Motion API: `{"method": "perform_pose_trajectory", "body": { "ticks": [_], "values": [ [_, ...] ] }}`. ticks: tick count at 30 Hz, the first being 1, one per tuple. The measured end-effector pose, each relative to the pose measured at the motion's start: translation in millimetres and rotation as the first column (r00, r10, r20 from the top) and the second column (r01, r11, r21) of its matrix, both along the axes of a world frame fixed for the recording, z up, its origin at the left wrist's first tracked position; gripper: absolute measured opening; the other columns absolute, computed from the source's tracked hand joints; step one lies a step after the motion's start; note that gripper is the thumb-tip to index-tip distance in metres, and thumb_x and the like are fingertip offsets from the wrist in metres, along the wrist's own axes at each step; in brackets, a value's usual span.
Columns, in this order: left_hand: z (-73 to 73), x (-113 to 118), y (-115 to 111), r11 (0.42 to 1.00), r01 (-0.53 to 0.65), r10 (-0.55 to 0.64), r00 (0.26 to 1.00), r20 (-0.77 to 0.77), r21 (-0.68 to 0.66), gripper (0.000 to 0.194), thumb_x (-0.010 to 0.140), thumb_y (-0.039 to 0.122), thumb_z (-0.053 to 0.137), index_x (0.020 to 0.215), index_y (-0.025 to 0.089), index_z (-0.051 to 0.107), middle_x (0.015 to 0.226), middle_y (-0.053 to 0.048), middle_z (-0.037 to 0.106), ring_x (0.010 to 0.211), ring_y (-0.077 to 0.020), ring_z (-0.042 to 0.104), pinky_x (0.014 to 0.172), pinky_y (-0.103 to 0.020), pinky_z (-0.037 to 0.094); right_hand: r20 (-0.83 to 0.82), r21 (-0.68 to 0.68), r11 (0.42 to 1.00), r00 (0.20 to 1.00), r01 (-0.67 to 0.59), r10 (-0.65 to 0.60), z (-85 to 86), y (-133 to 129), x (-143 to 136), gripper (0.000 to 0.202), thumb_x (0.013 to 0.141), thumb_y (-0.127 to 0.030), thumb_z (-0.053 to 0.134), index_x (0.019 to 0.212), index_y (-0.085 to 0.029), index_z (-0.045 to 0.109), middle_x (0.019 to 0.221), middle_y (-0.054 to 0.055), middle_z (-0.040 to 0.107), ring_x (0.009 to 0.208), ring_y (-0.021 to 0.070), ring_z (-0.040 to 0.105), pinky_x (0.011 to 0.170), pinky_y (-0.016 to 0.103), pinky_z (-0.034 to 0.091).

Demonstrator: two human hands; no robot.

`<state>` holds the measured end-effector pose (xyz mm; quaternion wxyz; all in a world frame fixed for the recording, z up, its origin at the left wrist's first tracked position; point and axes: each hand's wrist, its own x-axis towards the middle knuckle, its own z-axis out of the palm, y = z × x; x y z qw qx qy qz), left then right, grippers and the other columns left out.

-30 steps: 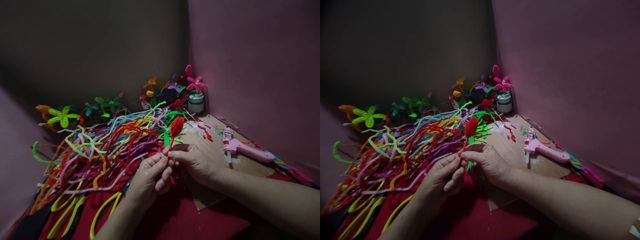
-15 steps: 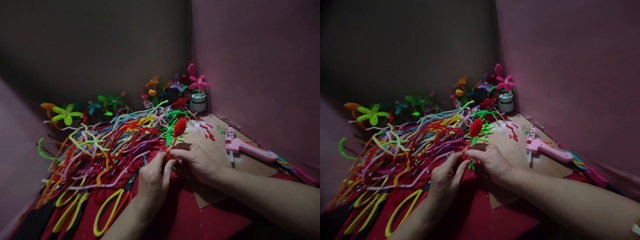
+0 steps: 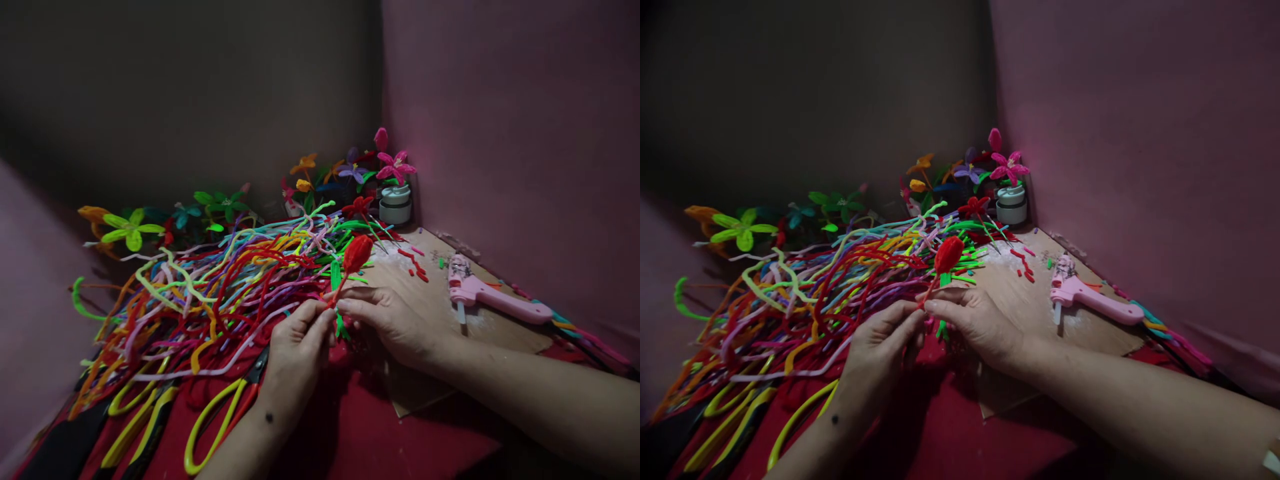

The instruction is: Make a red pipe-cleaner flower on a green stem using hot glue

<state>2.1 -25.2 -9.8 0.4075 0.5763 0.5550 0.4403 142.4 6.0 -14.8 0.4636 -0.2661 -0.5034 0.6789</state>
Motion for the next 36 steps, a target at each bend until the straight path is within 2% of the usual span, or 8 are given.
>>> {"method": "perform_pose_trajectory", "body": {
  "ticks": [4, 10, 15, 19, 22, 26, 31, 36],
  "values": [
    [5.5, 1, 1, 0.983, 0.096, -0.054, 0.965, 0.255, -0.155, 0.022, 0.079, 0.031, 0.057, 0.067, 0.015, 0.052, 0.048, 0.005, 0.046, 0.035, -0.0031, 0.032, 0.036, -0.016, 0.023, 0.02, -0.028, 0.999, 0.999, 0.037, -0.036, -1.4, 3, 1, 0.008, 0.073, -0.021, 0.061, 0.071, -0.015, 0.065, 0.079, 0.001, 0.06, 0.068, 0.0114, 0.051, 0.065, 0.026, 0.039],
    [-0.8, -7, 7, 0.872, 0.377, -0.102, 0.766, 0.635, -0.314, 0.015, 0.08, 0.029, 0.058, 0.074, 0.016, 0.052, 0.046, 0.008, 0.042, 0.029, -0.0005, 0.017, 0.029, -0.014, 0.018, -0.036, -0.062, 0.998, 0.999, 0.009, -0.011, -7.2, 5, 0, 0.009, 0.072, -0.023, 0.063, 0.075, -0.016, 0.068, 0.078, 0.001, 0.061, 0.071, 0.0118, 0.052, 0.066, 0.025, 0.039],
    [-3.9, -11, 9, 0.826, 0.474, -0.136, 0.694, 0.707, -0.306, 0.015, 0.082, 0.03, 0.057, 0.078, 0.015, 0.057, 0.048, 0.008, 0.042, 0.03, 0.0007, 0.013, 0.029, -0.012, 0.018, 0.033, -0.032, 0.998, 0.998, -0.045, 0.046, -2.0, 5, 3, 0.013, 0.075, -0.022, 0.057, 0.076, -0.014, 0.067, 0.068, 0.001, 0.061, 0.066, 0.0114, 0.052, 0.064, 0.026, 0.038],
    [-2.3, -10, 8, 0.834, 0.471, -0.166, 0.711, 0.684, -0.287, 0.016, 0.082, 0.03, 0.056, 0.078, 0.015, 0.058, 0.046, 0.008, 0.041, 0.029, 0.0004, 0.014, 0.029, -0.013, 0.018, 0.003, 0.018, 0.998, 0.998, -0.064, 0.064, -4.9, 6, 3, 0.016, 0.076, -0.026, 0.058, 0.068, -0.014, 0.064, 0.069, 0.001, 0.059, 0.067, 0.0112, 0.051, 0.065, 0.026, 0.039],
    [0.6, -6, 6, 0.876, 0.398, -0.199, 0.813, 0.547, -0.272, 0.02, 0.083, 0.034, 0.053, 0.078, 0.015, 0.058, 0.045, 0.007, 0.044, 0.029, -0.0009, 0.02, 0.031, -0.015, 0.017, -0.034, -0.013, 0.999, 0.999, -0.032, 0.031, -7.3, 6, 1, 0.011, 0.073, -0.023, 0.059, 0.072, -0.014, 0.065, 0.072, 0.001, 0.059, 0.067, 0.0114, 0.05, 0.062, 0.026, 0.039],
    [-0.7, 0, 2, 0.991, 0.123, -0.122, 0.992, 0.027, -0.044, 0.023, 0.083, 0.036, 0.052, 0.077, 0.016, 0.059, 0.054, 0.002, 0.054, 0.037, -0.0053, 0.039, 0.038, -0.017, 0.027, -0.059, -0.077, 0.997, 0.998, 0.02, -0.025, -5.4, 4, 0, 0.01, 0.071, -0.024, 0.061, 0.072, -0.015, 0.065, 0.075, 0.001, 0.058, 0.066, 0.0116, 0.05, 0.06, 0.026, 0.038],
    [-16.6, -1, -1, 0.93, 0.035, 0.165, 0.849, -0.501, 0.365, 0.024, 0.079, 0.03, 0.058, 0.1, 0.019, 0.06, 0.074, -0.004, 0.065, 0.057, -0.0151, 0.058, 0.053, -0.023, 0.037, -0.049, -0.105, 0.993, 0.997, 0.059, -0.064, -4.6, 2, -2, 0.009, 0.07, -0.023, 0.063, 0.067, -0.015, 0.064, 0.07, 0.0, 0.057, 0.065, 0.0111, 0.049, 0.059, 0.024, 0.037],
    [-25.5, -10, 0, 0.876, 0.163, 0.181, 0.761, -0.623, 0.454, 0.013, 0.082, 0.021, 0.051, 0.086, 0.021, 0.063, 0.07, -0.005, 0.064, 0.059, -0.0156, 0.058, 0.055, -0.023, 0.036, 0.005, -0.092, 0.994, 0.999, 0.054, -0.054, -9.6, 0, -4, 0.01, 0.071, -0.024, 0.064, 0.069, -0.015, 0.068, 0.073, 0.001, 0.06, 0.074, 0.0136, 0.053, 0.071, 0.028, 0.04]
  ]
}}
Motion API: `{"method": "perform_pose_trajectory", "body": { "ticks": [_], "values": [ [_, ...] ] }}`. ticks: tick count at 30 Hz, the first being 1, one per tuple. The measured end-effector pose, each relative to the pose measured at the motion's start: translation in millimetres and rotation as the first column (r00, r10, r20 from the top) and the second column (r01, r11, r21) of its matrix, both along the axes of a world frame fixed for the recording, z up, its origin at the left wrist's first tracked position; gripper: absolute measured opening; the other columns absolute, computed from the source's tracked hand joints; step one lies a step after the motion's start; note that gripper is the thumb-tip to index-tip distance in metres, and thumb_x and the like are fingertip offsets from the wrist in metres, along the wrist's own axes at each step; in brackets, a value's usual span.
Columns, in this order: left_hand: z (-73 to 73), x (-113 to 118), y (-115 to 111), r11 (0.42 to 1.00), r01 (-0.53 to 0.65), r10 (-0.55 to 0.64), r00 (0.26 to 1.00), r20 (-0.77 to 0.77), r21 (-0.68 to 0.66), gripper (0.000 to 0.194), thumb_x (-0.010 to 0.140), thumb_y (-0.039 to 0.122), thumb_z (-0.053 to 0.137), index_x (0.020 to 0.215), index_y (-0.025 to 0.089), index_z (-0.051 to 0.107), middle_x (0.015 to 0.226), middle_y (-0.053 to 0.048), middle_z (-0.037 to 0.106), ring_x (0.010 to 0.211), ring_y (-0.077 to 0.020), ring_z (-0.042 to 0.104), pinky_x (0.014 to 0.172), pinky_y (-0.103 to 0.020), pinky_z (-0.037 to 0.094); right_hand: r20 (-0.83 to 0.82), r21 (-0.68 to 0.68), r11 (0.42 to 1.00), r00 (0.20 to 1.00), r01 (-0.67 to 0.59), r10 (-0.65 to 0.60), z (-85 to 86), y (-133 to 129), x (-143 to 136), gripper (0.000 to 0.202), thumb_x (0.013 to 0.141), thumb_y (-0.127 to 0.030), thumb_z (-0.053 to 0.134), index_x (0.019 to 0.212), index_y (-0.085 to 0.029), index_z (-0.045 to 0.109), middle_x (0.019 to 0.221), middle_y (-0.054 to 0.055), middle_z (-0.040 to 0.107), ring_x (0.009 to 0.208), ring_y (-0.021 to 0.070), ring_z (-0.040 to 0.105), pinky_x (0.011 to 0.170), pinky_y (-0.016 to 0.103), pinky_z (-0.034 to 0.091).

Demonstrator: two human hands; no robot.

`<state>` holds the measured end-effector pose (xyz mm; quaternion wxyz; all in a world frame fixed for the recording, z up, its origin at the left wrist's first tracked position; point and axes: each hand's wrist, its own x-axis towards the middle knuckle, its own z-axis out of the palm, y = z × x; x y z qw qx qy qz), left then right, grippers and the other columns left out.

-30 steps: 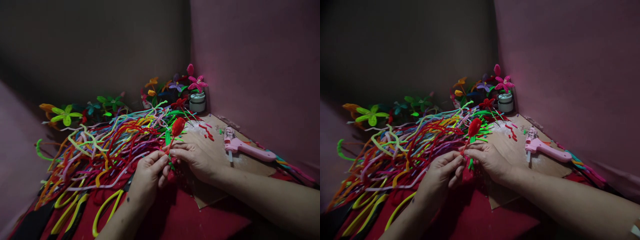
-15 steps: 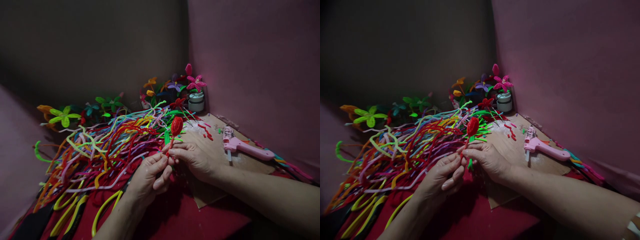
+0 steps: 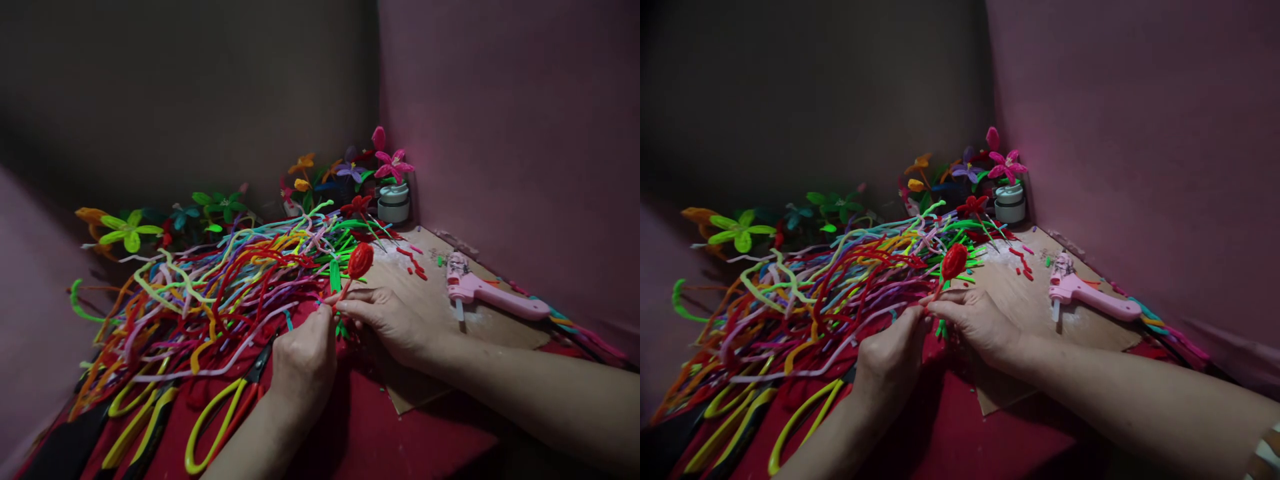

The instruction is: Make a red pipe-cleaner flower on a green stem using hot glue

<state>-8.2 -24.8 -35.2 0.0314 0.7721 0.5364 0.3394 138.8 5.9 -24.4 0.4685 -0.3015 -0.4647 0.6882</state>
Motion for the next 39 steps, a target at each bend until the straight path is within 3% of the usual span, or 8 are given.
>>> {"method": "perform_pose_trajectory", "body": {
  "ticks": [5, 11, 16, 19, 22, 33, 36, 39],
  "values": [
    [12.8, 3, -1, 0.984, 0.087, -0.044, 0.965, 0.257, -0.155, 0.016, 0.084, 0.02, 0.047, 0.091, 0.02, 0.062, 0.069, -0.001, 0.06, 0.058, -0.0116, 0.051, 0.058, -0.021, 0.038, -0.016, 0.07, 0.997, 0.999, -0.044, 0.045, 4.0, 2, 1, 0.011, 0.072, -0.026, 0.065, 0.072, -0.016, 0.07, 0.076, 0.002, 0.063, 0.082, 0.016, 0.056, 0.082, 0.032, 0.04],
    [28.0, 10, 0, 0.845, 0.284, 0.119, 0.727, 0.676, -0.454, 0.015, 0.079, 0.029, 0.057, 0.071, 0.016, 0.06, 0.054, 0.005, 0.042, 0.046, -0.0059, 0.032, 0.042, -0.017, 0.026, 0.112, 0.101, 0.992, 0.992, -0.074, 0.063, 13.9, 3, 6, 0.012, 0.076, -0.021, 0.061, 0.079, -0.018, 0.072, 0.075, 0.0, 0.062, 0.076, 0.0127, 0.054, 0.074, 0.027, 0.041],
    [32.5, 12, 0, 0.71, 0.476, 0.293, 0.471, 0.832, -0.519, 0.018, 0.072, 0.03, 0.066, 0.071, 0.015, 0.056, 0.049, 0.007, 0.04, 0.038, -0.0017, 0.026, 0.037, -0.014, 0.019, 0.077, 0.152, 0.984, 0.994, -0.094, 0.083, 7.3, 5, 6, 0.015, 0.078, -0.026, 0.059, 0.085, -0.02, 0.072, 0.082, 0.001, 0.063, 0.079, 0.0137, 0.055, 0.071, 0.026, 0.043],
    [32.0, 10, 0, 0.629, 0.582, 0.326, 0.403, 0.855, -0.515, 0.018, 0.076, 0.032, 0.062, 0.076, 0.016, 0.054, 0.043, 0.009, 0.039, 0.031, -0.0012, 0.02, 0.032, -0.014, 0.015, 0.068, 0.165, 0.982, 0.994, -0.096, 0.085, 2.4, 6, 5, 0.019, 0.079, -0.031, 0.059, 0.087, -0.02, 0.071, 0.089, 0.003, 0.065, 0.08, 0.0142, 0.056, 0.071, 0.027, 0.044],
    [29.5, 8, 1, 0.611, 0.633, 0.317, 0.354, 0.88, -0.475, 0.016, 0.08, 0.031, 0.058, 0.077, 0.016, 0.053, 0.043, 0.009, 0.039, 0.03, -0.001, 0.018, 0.031, -0.015, 0.016, 0.073, 0.177, 0.981, 0.995, -0.077, 0.065, 0.4, 7, 4, 0.021, 0.078, -0.033, 0.06, 0.088, -0.019, 0.071, 0.09, 0.003, 0.064, 0.081, 0.0143, 0.057, 0.073, 0.027, 0.044],
    [18.4, 3, 8, 0.538, 0.745, 0.301, 0.267, 0.915, -0.394, 0.018, 0.08, 0.03, 0.059, 0.093, 0.017, 0.056, 0.044, 0.009, 0.039, 0.03, -0.0007, 0.017, 0.031, -0.014, 0.017, 0.028, 0.258, 0.964, 0.998, -0.06, 0.055, 7.9, 4, 6, 0.014, 0.077, -0.028, 0.061, 0.071, -0.017, 0.066, 0.079, 0.001, 0.061, 0.084, 0.0156, 0.055, 0.082, 0.031, 0.042],
    [19.6, 4, 7, 0.55, 0.718, 0.29, 0.316, 0.904, -0.427, 0.02, 0.08, 0.031, 0.059, 0.094, 0.017, 0.058, 0.043, 0.009, 0.038, 0.03, -0.0012, 0.018, 0.032, -0.014, 0.019, -0.037, 0.213, 0.976, 0.998, -0.042, 0.051, 9.9, 0, 5, 0.012, 0.075, -0.029, 0.064, 0.076, -0.018, 0.065, 0.078, 0.0, 0.06, 0.077, 0.0136, 0.056, 0.077, 0.03, 0.043],
    [25.1, 6, 6, 0.61, 0.649, 0.223, 0.409, 0.885, -0.454, 0.023, 0.081, 0.031, 0.058, 0.1, 0.017, 0.06, 0.044, 0.007, 0.045, 0.031, -0.0029, 0.029, 0.036, -0.015, 0.029, -0.055, 0.213, 0.977, 0.998, -0.003, 0.015, 9.5, -2, 4, 0.012, 0.075, -0.031, 0.064, 0.075, -0.019, 0.064, 0.076, 0.0, 0.06, 0.074, 0.0137, 0.056, 0.072, 0.029, 0.045]
  ]
}}
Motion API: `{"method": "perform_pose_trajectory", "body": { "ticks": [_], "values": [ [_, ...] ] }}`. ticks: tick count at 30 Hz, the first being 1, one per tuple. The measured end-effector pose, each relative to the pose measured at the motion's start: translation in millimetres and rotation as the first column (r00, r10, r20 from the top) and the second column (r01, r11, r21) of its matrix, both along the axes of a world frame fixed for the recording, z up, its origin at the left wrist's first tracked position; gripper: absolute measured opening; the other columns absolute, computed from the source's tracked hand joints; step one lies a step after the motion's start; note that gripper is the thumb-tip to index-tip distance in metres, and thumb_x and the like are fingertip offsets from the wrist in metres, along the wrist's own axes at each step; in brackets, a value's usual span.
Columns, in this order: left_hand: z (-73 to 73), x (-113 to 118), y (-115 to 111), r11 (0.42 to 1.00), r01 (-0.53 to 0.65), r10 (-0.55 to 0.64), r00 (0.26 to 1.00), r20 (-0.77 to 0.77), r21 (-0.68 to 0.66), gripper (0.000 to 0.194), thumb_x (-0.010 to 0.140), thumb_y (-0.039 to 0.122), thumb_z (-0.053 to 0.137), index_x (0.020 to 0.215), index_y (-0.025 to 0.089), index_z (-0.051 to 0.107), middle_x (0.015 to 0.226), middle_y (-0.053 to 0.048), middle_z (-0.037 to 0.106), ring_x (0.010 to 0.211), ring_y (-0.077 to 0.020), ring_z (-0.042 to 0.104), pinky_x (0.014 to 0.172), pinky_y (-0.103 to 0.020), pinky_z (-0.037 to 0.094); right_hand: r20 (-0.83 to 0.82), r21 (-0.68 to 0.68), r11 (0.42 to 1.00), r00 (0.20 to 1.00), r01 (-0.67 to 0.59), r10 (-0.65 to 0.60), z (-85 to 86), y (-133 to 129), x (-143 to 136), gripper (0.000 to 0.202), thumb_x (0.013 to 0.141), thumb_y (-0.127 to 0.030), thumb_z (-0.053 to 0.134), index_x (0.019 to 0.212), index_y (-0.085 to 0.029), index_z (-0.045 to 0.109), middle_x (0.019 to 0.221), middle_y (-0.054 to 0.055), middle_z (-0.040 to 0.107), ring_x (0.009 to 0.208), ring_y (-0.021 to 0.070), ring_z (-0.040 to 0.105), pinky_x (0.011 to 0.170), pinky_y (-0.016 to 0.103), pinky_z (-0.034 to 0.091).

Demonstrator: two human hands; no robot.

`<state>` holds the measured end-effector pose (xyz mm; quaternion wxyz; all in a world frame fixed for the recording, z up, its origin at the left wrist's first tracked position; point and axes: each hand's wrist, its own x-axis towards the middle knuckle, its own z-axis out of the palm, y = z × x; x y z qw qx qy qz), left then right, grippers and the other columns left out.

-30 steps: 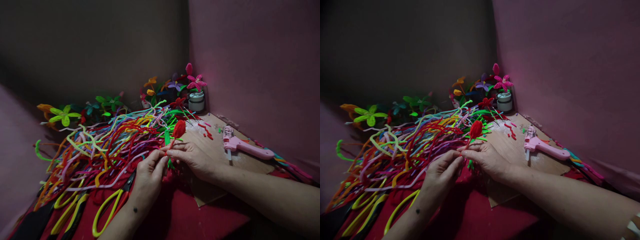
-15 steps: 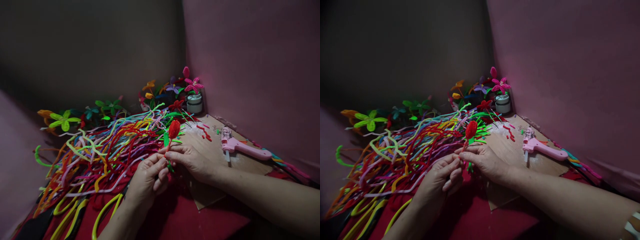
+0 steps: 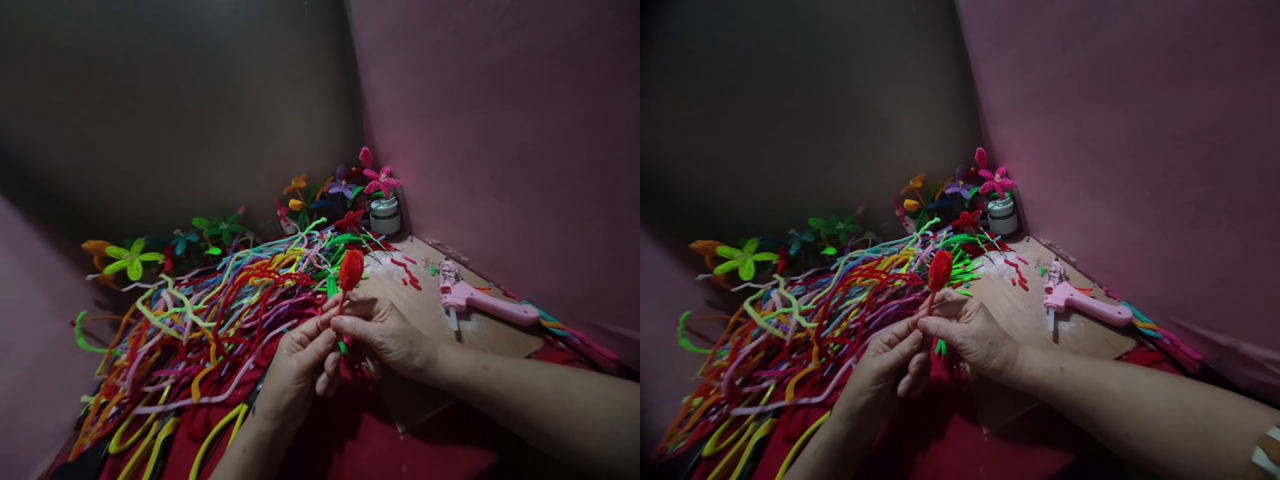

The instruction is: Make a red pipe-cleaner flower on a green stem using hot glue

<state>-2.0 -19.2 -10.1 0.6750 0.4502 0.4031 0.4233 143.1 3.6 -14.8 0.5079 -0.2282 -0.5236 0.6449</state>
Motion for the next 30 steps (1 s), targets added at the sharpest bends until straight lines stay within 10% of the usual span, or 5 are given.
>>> {"method": "perform_pose_trajectory", "body": {
  "ticks": [3, 6, 11, 20, 30],
  "values": [
    [6.9, 0, -1, 0.974, -0.083, 0.117, 0.981, -0.154, 0.21, 0.022, 0.079, 0.028, 0.06, 0.098, 0.017, 0.064, 0.071, -0.002, 0.064, 0.062, -0.0103, 0.058, 0.059, -0.02, 0.046, 0.02, 0.074, 0.995, 0.998, 0.059, -0.061, -2.2, 1, 0, 0.009, 0.076, -0.03, 0.063, 0.076, -0.021, 0.066, 0.079, 0.001, 0.06, 0.077, 0.0151, 0.057, 0.072, 0.031, 0.046],
    [11.4, -4, -1, 0.884, -0.183, 0.324, 0.903, -0.281, 0.431, 0.022, 0.077, 0.025, 0.062, 0.099, 0.019, 0.064, 0.102, -0.005, 0.065, 0.1, -0.0177, 0.057, 0.086, -0.026, 0.044, 0.064, 0.315, 0.932, 0.975, 0.182, -0.212, -3.0, 4, 2, 0.007, 0.078, -0.027, 0.062, 0.078, -0.024, 0.069, 0.092, 0.002, 0.06, 0.089, 0.0166, 0.055, 0.082, 0.033, 0.044],
    [11.8, -13, 0, 0.727, -0.263, 0.548, 0.779, -0.306, 0.634, 0.01, 0.079, 0.021, 0.054, 0.081, 0.019, 0.064, 0.091, -0.002, 0.063, 0.094, -0.0163, 0.056, 0.088, -0.026, 0.041, 0.177, 0.666, 0.712, 0.88, 0.222, -0.441, 2.9, 5, 12, 0.019, 0.085, -0.022, 0.053, 0.092, -0.026, 0.07, 0.103, 0.006, 0.059, 0.096, 0.0207, 0.049, 0.085, 0.041, 0.041],
    [6.0, -8, 8, 0.762, -0.423, 0.555, 0.817, -0.159, 0.49, 0.012, 0.079, 0.028, 0.051, 0.085, 0.018, 0.054, 0.062, 0.004, 0.053, 0.06, -0.0112, 0.053, 0.06, -0.022, 0.043, -0.023, 0.96, 0.179, 0.695, 0.217, -0.718, 3.6, 16, 17, 0.015, 0.08, -0.015, 0.055, 0.086, -0.017, 0.068, 0.097, 0.011, 0.062, 0.092, 0.023, 0.048, 0.078, 0.041, 0.044],
    [-8.0, -6, 11, 0.815, -0.424, 0.503, 0.856, -0.12, 0.394, 0.021, 0.075, 0.034, 0.058, 0.085, 0.017, 0.052, 0.057, 0.005, 0.05, 0.047, -0.0079, 0.046, 0.048, -0.02, 0.04, -0.081, 0.993, -0.013, 0.603, 0.115, -0.794, 3.0, 11, 17, 0.016, 0.081, -0.013, 0.055, 0.091, -0.016, 0.067, 0.099, 0.009, 0.066, 0.098, 0.0221, 0.049, 0.084, 0.043, 0.046]
  ]
}}
